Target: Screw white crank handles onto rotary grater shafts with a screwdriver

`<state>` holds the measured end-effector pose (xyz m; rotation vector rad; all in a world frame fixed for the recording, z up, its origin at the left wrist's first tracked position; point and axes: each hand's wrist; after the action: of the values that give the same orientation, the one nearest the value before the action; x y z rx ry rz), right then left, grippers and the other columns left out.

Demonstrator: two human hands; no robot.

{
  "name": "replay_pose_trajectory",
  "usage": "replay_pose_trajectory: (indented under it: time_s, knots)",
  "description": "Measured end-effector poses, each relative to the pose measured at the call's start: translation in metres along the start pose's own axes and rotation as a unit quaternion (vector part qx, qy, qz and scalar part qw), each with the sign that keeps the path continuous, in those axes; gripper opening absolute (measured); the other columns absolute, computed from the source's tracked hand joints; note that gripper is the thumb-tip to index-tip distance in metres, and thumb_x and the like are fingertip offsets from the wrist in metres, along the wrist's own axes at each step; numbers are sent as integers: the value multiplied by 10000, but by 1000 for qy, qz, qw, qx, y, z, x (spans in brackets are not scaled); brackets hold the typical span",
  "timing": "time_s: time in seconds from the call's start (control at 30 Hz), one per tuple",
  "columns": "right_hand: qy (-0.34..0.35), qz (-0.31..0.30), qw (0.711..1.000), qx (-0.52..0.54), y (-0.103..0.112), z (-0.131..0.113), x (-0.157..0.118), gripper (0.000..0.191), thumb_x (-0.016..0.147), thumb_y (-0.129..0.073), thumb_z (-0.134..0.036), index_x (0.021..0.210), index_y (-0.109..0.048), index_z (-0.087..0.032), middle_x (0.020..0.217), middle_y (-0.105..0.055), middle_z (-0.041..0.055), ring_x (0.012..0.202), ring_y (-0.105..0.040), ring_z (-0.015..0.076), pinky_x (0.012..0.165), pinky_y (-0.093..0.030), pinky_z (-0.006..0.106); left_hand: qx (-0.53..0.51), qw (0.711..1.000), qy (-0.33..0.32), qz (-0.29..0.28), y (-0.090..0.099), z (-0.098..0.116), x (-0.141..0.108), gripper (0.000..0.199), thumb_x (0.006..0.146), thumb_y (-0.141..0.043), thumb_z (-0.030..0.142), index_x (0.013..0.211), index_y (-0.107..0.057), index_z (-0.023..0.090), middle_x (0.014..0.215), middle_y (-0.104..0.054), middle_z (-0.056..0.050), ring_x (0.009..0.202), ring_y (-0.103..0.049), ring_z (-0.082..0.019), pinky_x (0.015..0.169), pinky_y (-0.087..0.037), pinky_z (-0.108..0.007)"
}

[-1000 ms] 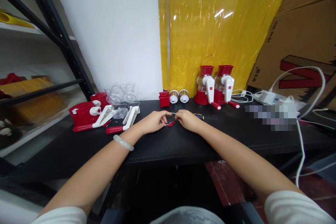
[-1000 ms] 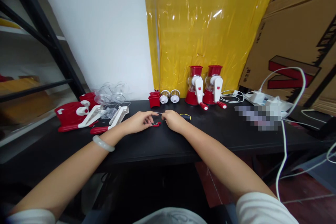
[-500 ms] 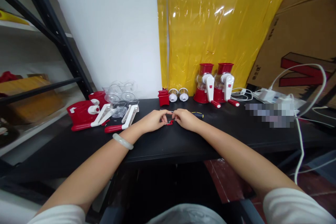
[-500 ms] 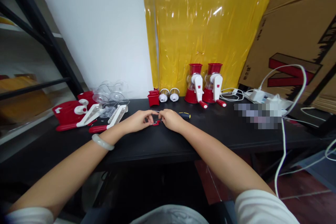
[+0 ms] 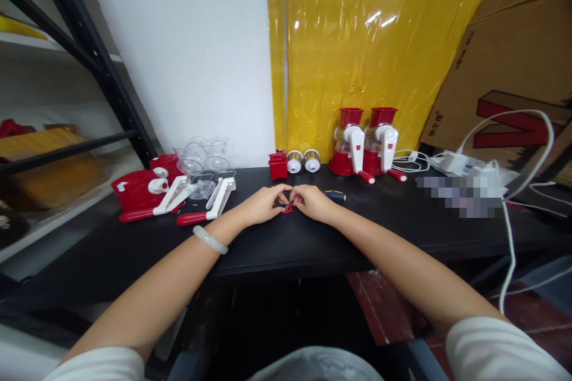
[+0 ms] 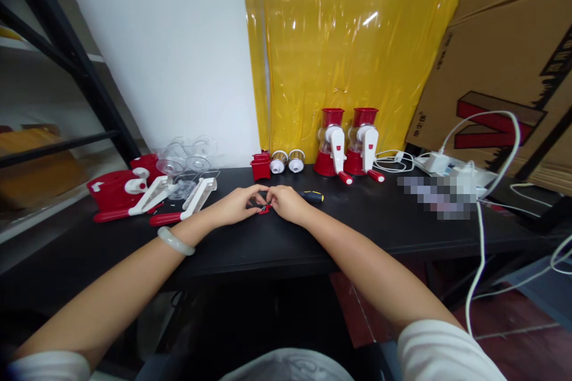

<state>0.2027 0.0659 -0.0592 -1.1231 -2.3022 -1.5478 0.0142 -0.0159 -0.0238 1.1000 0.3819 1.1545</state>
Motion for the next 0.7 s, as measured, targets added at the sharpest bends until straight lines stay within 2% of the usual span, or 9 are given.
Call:
replay_pose_trajectory:
  time_s: [0.17, 0.4, 0.53, 0.6, 0.7]
  knots:
    - [-21, -6, 999, 34, 1, -5, 1, 235, 733, -539, 47, 796, -636, -158, 766, -664, 11, 676, -615, 101, 697, -480, 219, -27, 1000, 0, -9, -1, -1, 0, 523, 794, -631, 97, 1298, -514, 175, 946, -752, -57, 856, -714, -164, 779, -541, -282]
    - [-3, 3, 1000, 24, 5, -6, -1, 231, 767, -525, 35, 831, -639, -155, 835, -656, 33, 734, -617, 110, 732, -485, 234, -45, 999, 0, 2, -1, -2, -1, 546, 794, -635, 120, 1321, -501, 170, 940, -738, -62, 867, -707, -163, 811, -556, -308]
    - [-4, 17, 1000, 15, 5, -5, -1, 228, 770, -525, 21, 855, -637, -158, 834, -642, 31, 731, -594, 114, 732, -471, 244, -31, 999, -4, 17, -1, 2, 0, 511, 806, -586, 114, 1309, -508, 160, 1116, -717, -113, 1001, -692, -183, 902, -543, -346]
    - [-7, 26, 999, 17, 6, -5, -1, 222, 775, -523, 12, 860, -633, -161, 833, -636, 28, 722, -582, 113, 721, -464, 243, -23, 999, -22, 4, 0, 5, -1, 540, 799, -556, 87, 1328, -488, 172, 1226, -687, -124, 1098, -670, -193, 976, -510, -367]
    - [-8, 28, 999, 25, 8, -7, -2, 207, 773, -521, 3, 849, -617, -164, 823, -617, 18, 688, -565, 103, 685, -454, 232, -3, 999, -27, -30, 3, 9, -4, 626, 777, -583, 97, 1379, -434, 183, 1280, -671, -132, 1178, -642, -223, 1029, -469, -393]
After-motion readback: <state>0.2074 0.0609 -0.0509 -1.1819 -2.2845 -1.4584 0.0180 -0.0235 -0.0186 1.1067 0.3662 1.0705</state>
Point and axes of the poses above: each hand's wrist, its own x-axis towards the middle knuckle, its own y-axis out of the back of the hand, z = x × y
